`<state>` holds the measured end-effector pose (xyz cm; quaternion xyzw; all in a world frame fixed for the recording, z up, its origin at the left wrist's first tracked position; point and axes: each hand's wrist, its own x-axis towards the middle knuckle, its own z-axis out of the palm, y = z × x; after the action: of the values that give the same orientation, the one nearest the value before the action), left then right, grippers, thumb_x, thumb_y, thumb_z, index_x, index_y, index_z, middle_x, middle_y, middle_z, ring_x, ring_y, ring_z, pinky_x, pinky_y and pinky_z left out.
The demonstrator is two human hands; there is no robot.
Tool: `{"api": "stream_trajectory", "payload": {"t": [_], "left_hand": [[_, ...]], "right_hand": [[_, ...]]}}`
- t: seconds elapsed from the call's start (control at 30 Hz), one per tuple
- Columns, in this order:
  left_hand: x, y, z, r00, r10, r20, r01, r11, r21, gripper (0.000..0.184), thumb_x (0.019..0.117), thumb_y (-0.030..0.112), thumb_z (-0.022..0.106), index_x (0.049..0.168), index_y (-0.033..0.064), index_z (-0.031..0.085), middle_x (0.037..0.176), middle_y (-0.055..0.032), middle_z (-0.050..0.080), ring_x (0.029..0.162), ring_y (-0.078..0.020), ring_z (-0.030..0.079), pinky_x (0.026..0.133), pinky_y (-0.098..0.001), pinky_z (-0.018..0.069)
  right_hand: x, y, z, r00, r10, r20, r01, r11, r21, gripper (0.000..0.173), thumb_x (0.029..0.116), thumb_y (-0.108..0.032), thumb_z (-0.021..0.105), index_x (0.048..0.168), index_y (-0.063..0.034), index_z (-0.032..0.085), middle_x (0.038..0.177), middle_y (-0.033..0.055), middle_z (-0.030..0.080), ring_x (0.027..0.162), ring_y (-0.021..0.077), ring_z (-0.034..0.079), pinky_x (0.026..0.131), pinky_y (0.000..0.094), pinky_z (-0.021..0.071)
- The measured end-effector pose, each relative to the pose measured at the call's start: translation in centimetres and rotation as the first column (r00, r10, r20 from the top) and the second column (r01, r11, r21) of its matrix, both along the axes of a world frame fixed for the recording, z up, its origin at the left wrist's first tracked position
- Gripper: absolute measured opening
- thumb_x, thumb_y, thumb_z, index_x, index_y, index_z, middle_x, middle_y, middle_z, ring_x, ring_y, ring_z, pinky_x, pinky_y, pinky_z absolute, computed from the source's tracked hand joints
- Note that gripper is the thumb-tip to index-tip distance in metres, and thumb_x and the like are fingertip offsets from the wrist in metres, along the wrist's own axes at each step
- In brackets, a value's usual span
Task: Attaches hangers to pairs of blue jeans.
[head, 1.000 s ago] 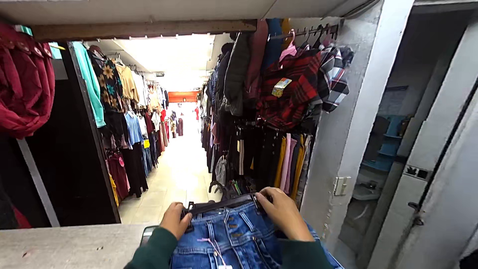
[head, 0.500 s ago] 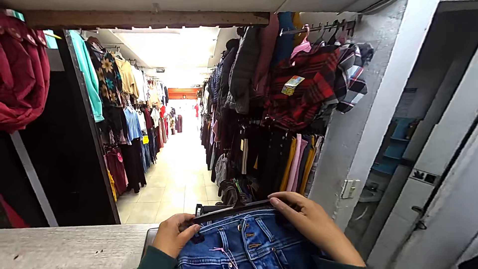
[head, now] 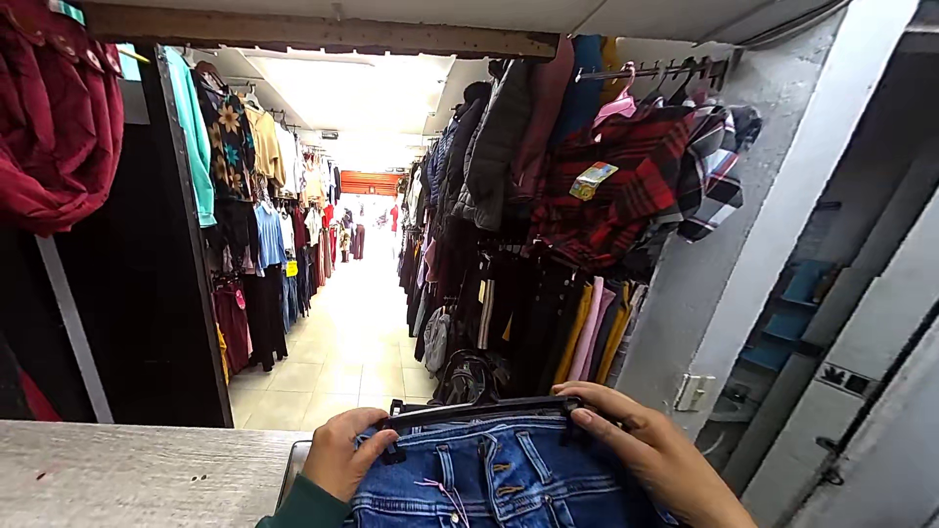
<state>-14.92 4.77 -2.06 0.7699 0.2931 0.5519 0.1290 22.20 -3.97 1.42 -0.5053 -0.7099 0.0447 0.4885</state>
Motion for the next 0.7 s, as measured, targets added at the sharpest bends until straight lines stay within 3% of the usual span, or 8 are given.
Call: {"api": "stream_trajectory", "payload": {"t": [0.23, 0.4, 0.43, 0.53, 0.63, 0.7], "left_hand": [[0.4, 0.2, 0.1, 0.986, 0.077, 0.148, -0.112, 0.962, 0.248, 0.027, 0.0915, 0.027, 0.068, 0.095, 0.0026, 0.08, 0.095, -0.0092, 0.079, 0.093, -0.022, 0.075, 0.095, -0.043, 0.0552], [-1.2, -0.5, 1.8, 0.967, 0.053, 0.249, -0.135, 0.937, 0.323, 0.029, 0.0967, 0.036, 0.068, 0.1, 0.0098, 0.078, 0.1, -0.002, 0.078, 0.103, -0.0086, 0.072, 0.104, -0.0331, 0.0517], [-1.7, -0.8, 2.2, 0.964, 0.036, 0.263, -0.123, 0.939, 0.322, 0.03, 0.0967, 0.038, 0.068, 0.102, 0.0103, 0.078, 0.102, -0.0015, 0.078, 0.105, -0.0082, 0.071, 0.103, -0.0314, 0.0523], [-2.2, -1.8, 3.1, 0.938, -0.095, 0.332, 0.011, 0.969, 0.245, 0.037, 0.0979, 0.043, 0.065, 0.104, 0.0078, 0.076, 0.102, -0.0008, 0.077, 0.102, -0.0055, 0.071, 0.093, -0.0228, 0.0579], [-1.5, -3.3, 3.9, 0.843, -0.298, 0.449, 0.301, 0.951, 0.067, 0.035, 0.0955, 0.041, 0.065, 0.108, 0.008, 0.063, 0.091, 0.0041, 0.076, 0.079, -0.0052, 0.074, 0.071, -0.0218, 0.0631], [-1.3, -4.2, 4.4, 0.794, -0.344, 0.501, 0.41, 0.912, -0.025, 0.027, 0.0974, 0.026, 0.068, 0.111, 0.0055, 0.058, 0.089, 0.0018, 0.075, 0.072, -0.0091, 0.075, 0.064, -0.0236, 0.0635]], "right_hand": [[-0.9, 0.4, 0.3, 0.998, -0.026, -0.062, 0.04, 0.97, 0.238, 0.035, 0.1009, -0.038, 0.06, 0.112, -0.009, 0.076, 0.129, 0.0092, 0.069, 0.129, 0.0275, 0.06, 0.111, 0.0437, 0.0478], [-2.2, 0.2, 1.2, 0.997, -0.021, -0.068, 0.045, 0.925, 0.376, 0.037, 0.0987, -0.044, 0.062, 0.113, -0.0143, 0.077, 0.13, 0.0066, 0.069, 0.137, 0.0309, 0.053, 0.123, 0.0569, 0.0279], [-2.4, 0.1, 1.3, 0.996, 0.02, -0.083, 0.014, 0.921, 0.389, 0.037, 0.0981, -0.044, 0.063, 0.114, -0.0133, 0.076, 0.131, 0.0082, 0.069, 0.138, 0.0326, 0.052, 0.123, 0.0555, 0.0292], [-3.0, -0.2, 1.7, 0.98, 0.153, -0.127, -0.095, 0.921, 0.378, 0.041, 0.0983, -0.045, 0.063, 0.116, -0.0092, 0.074, 0.13, 0.0129, 0.068, 0.13, 0.0323, 0.058, 0.111, 0.0454, 0.0478], [-4.0, -0.1, 1.8, 0.938, 0.267, -0.221, -0.18, 0.92, 0.349, 0.042, 0.0998, -0.041, 0.063, 0.121, -0.0054, 0.071, 0.126, 0.0154, 0.068, 0.117, 0.0295, 0.066, 0.098, 0.0408, 0.0568], [-4.9, 0.0, 1.8, 0.912, 0.291, -0.29, -0.196, 0.928, 0.317, 0.044, 0.1006, -0.042, 0.062, 0.124, -0.0053, 0.069, 0.123, 0.0141, 0.07, 0.108, 0.0262, 0.07, 0.092, 0.0385, 0.0596]]}}
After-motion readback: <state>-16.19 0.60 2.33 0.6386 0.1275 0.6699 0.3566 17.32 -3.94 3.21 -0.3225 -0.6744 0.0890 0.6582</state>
